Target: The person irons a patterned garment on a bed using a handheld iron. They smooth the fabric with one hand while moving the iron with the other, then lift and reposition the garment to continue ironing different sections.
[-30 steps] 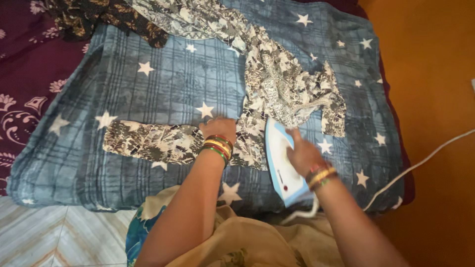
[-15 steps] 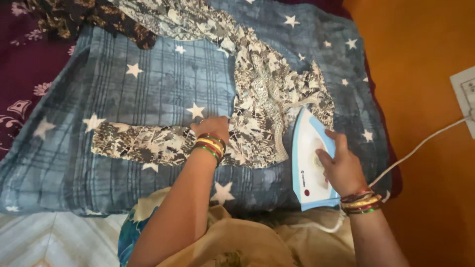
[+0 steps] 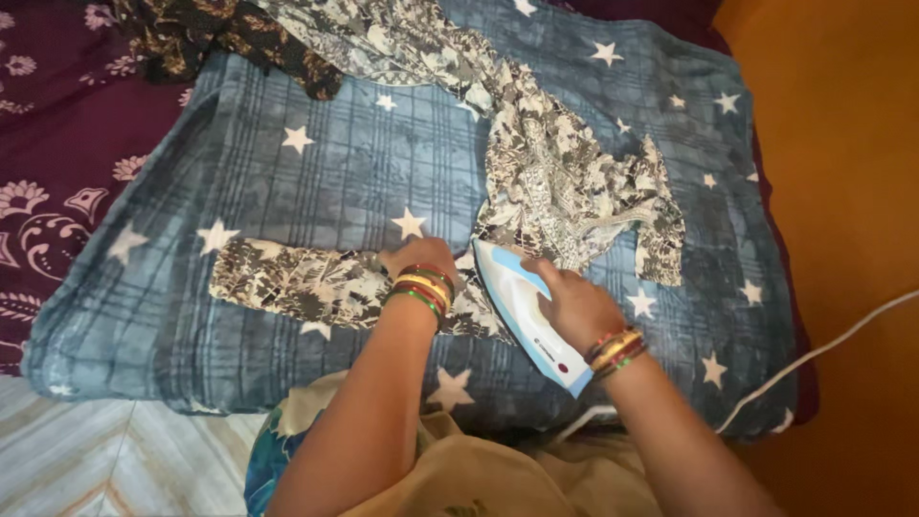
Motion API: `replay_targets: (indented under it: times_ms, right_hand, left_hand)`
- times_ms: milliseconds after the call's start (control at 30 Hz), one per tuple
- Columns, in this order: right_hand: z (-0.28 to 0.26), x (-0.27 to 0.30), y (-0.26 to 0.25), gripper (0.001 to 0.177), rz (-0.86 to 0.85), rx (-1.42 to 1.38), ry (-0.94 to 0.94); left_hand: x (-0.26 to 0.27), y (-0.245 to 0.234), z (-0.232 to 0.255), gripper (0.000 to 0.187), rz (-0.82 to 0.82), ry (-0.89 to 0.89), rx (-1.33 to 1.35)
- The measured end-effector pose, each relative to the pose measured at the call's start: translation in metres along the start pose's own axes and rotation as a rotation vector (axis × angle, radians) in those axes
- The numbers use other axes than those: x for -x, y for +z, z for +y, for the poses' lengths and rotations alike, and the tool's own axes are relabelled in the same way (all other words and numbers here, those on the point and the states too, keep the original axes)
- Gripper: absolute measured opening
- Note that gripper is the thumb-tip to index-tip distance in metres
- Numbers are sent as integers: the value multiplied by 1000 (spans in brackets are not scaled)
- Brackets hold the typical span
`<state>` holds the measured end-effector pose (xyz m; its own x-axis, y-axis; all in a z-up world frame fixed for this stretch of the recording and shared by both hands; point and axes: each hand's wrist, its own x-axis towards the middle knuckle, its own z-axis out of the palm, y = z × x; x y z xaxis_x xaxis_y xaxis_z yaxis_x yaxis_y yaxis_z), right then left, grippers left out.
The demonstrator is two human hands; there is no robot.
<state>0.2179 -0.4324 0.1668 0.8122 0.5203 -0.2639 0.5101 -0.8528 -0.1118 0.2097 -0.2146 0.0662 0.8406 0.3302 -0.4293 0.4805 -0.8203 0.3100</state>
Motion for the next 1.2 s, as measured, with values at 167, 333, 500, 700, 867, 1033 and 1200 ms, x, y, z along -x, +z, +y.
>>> replay_targets:
  times_ms: [167,333,500,700,867,1033,1200]
  right_hand:
    - [3,-32,2,51,67,2,-4]
    - [2,-66,-3,51,129,25,32]
    - [5,-66,-15,55,-16,-62,26]
    - [17,-7,-7,53,34,-168,-185]
    - [10,52,10,55,37,-156,30]
    - [7,49,24,55,10,-150,326]
    - [15,2,30,52,130,-147,320]
  left_hand:
    - [-3,0,1,29,-39,-16,-1]
    - [8,-17,1,28,-85,-17,17]
    - [17,-30,-1,35,-163,2,-10]
    - [10,-16,-3,27,-39,6,6]
    - [9,-7,8,26,222,32,-1]
    - [25,21,41,23,322,348,4]
    - [19,48,49,22,233,292,111]
